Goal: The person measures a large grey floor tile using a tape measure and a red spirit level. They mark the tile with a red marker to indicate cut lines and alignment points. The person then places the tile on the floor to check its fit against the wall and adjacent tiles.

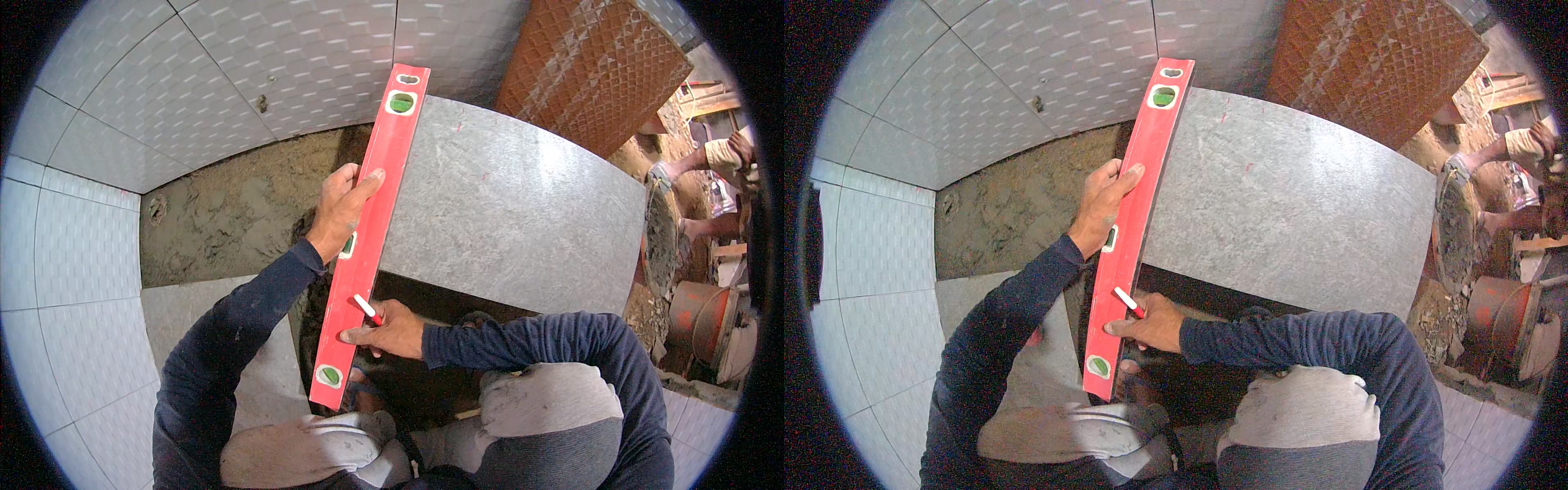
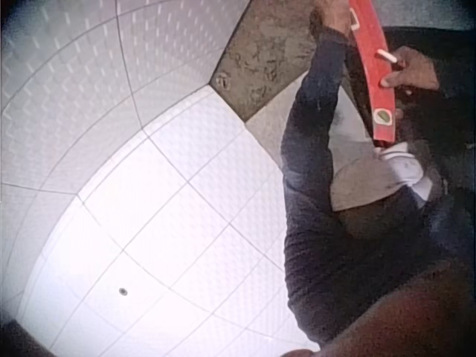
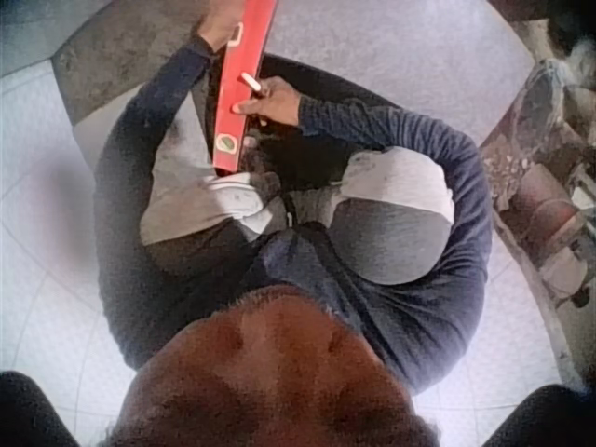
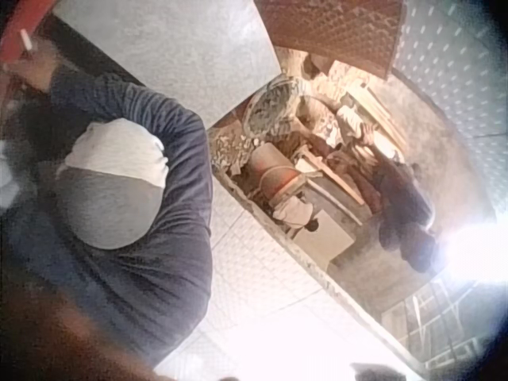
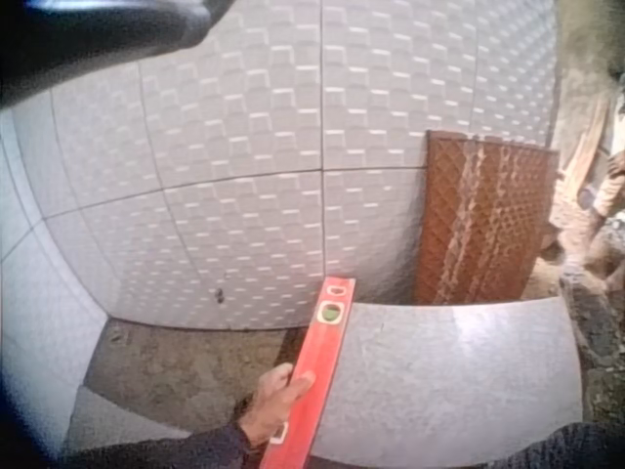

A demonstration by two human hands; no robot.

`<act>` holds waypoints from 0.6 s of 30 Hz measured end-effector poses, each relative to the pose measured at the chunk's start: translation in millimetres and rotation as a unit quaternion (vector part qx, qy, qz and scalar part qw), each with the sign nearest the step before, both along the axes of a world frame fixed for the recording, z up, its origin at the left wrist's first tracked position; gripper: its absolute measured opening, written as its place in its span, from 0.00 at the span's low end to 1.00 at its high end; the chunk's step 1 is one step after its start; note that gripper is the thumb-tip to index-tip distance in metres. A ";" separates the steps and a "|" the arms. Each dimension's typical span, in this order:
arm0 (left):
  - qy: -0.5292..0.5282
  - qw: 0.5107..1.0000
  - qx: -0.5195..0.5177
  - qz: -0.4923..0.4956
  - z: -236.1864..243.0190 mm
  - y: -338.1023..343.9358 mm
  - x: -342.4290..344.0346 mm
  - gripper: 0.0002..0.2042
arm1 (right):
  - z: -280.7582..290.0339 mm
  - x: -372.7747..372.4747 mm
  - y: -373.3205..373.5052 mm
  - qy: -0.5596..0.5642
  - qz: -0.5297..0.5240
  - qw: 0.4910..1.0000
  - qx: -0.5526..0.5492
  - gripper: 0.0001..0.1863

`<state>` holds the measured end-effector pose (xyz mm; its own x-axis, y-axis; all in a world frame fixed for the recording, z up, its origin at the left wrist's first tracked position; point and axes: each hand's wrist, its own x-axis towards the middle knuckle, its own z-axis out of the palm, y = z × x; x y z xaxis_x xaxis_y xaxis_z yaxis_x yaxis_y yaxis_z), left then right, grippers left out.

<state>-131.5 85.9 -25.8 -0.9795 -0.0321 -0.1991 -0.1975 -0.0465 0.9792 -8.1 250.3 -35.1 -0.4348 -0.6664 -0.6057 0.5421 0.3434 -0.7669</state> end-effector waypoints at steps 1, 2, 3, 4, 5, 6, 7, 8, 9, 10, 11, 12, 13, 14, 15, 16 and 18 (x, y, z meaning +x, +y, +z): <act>-0.001 1.000 0.003 0.000 -0.9 1.9 -0.6 0.16 | -2.2 0.6 1.2 0.003 -0.001 1.000 0.005 0.20; -0.001 1.000 0.003 0.002 -1.3 1.4 -0.5 0.16 | -0.4 -0.5 0.9 0.005 0.012 1.000 0.016 0.20; 0.001 1.000 -0.001 0.001 -2.9 0.1 -0.8 0.16 | 1.9 -2.7 0.8 0.008 0.025 0.999 0.028 0.20; 0.003 1.000 -0.004 0.000 -4.8 -1.1 -1.4 0.16 | 3.6 -3.7 0.6 0.010 0.037 0.998 0.040 0.20; 0.004 1.000 -0.008 -0.001 -2.9 -0.6 -1.5 0.17 | 3.9 -3.3 0.8 0.007 0.028 0.999 0.033 0.20; 0.003 1.000 -0.002 0.000 -1.1 0.6 -0.8 0.17 | 4.0 -2.9 1.1 0.003 0.019 0.999 0.025 0.20; 0.002 1.000 0.004 0.001 0.6 2.3 0.0 0.18 | 3.9 -2.5 1.6 0.000 0.009 1.000 0.018 0.20; 0.002 1.000 0.008 0.003 3.6 2.4 0.8 0.19 | 1.6 -1.9 1.2 0.000 0.013 1.000 0.017 0.20; 0.002 1.000 0.010 0.006 2.9 1.7 0.7 0.19 | -2.4 -1.3 0.8 0.000 0.017 1.000 0.016 0.20; 0.003 1.000 0.011 0.009 1.1 1.0 0.0 0.19 | -5.2 -0.6 0.8 0.001 0.021 1.000 0.016 0.20; 0.002 1.000 0.014 0.011 -3.1 0.3 -0.4 0.19 | -4.1 -0.7 0.3 0.005 0.021 1.000 0.016 0.20; 0.001 1.000 0.007 0.008 -7.1 -1.3 -1.5 0.19 | -3.2 -1.1 -0.1 0.008 0.020 1.000 0.017 0.20; -0.001 1.000 0.000 0.005 -10.8 -3.5 -2.8 0.19 | -2.1 -1.5 -0.5 0.012 0.019 1.000 0.017 0.20; -0.003 1.000 -0.007 0.001 -10.1 -3.6 -3.7 0.18 | 0.3 -2.4 -0.5 0.010 0.020 1.000 0.021 0.19; -0.005 1.000 -0.001 0.004 -9.6 -2.9 -3.3 0.18 | 3.3 -3.3 -0.7 0.008 0.021 0.999 0.025 0.19; -0.007 1.000 0.004 0.008 -9.1 -1.9 -2.8 0.18 | 4.7 -3.5 -0.8 0.005 0.022 0.999 0.028 0.19; -0.008 1.000 0.022 0.011 -5.9 2.0 -2.8 0.17 | 0.8 -1.8 0.5 0.006 0.017 0.999 0.027 0.19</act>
